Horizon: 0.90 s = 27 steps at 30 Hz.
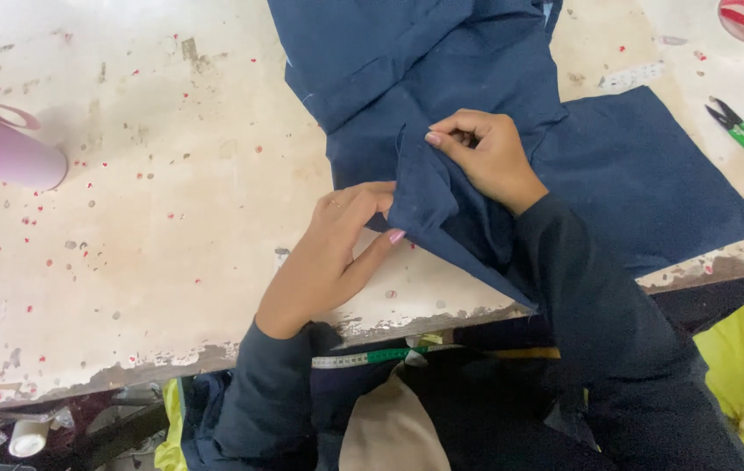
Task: Trimming loose threads from a blue garment using a manual thread clipper at a quality control station.
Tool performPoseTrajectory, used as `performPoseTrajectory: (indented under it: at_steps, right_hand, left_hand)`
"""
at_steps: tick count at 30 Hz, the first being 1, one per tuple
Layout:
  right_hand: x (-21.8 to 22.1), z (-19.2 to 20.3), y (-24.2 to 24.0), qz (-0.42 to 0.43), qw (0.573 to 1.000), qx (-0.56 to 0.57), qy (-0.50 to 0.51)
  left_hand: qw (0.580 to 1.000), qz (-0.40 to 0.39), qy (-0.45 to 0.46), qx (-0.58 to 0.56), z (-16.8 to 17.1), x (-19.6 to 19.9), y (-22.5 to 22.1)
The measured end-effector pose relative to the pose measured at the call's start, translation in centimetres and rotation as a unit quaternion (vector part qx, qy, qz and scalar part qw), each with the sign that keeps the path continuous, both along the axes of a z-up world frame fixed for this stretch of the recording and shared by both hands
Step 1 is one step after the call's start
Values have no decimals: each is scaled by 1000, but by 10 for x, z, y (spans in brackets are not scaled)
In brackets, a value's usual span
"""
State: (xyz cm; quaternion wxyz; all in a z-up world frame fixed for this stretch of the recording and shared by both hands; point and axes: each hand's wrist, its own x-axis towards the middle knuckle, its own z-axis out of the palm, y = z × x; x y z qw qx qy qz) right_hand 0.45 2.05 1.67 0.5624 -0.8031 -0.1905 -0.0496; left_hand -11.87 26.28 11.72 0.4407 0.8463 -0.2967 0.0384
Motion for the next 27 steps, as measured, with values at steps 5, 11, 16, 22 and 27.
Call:
performPoseTrajectory:
  at_steps: [5,11,16,22,27]
  right_hand:
    - [1,13,-11,-31,996,19,-76]
    - [5,9,-19,-77,984,-9,-159]
    - [14,-20,-13,-35,993,-79,-79]
    - [14,-23,-12,-34,995,-74,-63]
    - [12,-16,-13,-62,992,-86,-62]
  left_hand:
    - [988,5,-130,86,14,2,2]
    - [998,18,13,65,21,-14,-6]
    - [991,-97,76,-54,0,11,2]
    - [975,-149,137,-95,-11,30,12]
    - [989,-95,98,-55,-7,28,5]
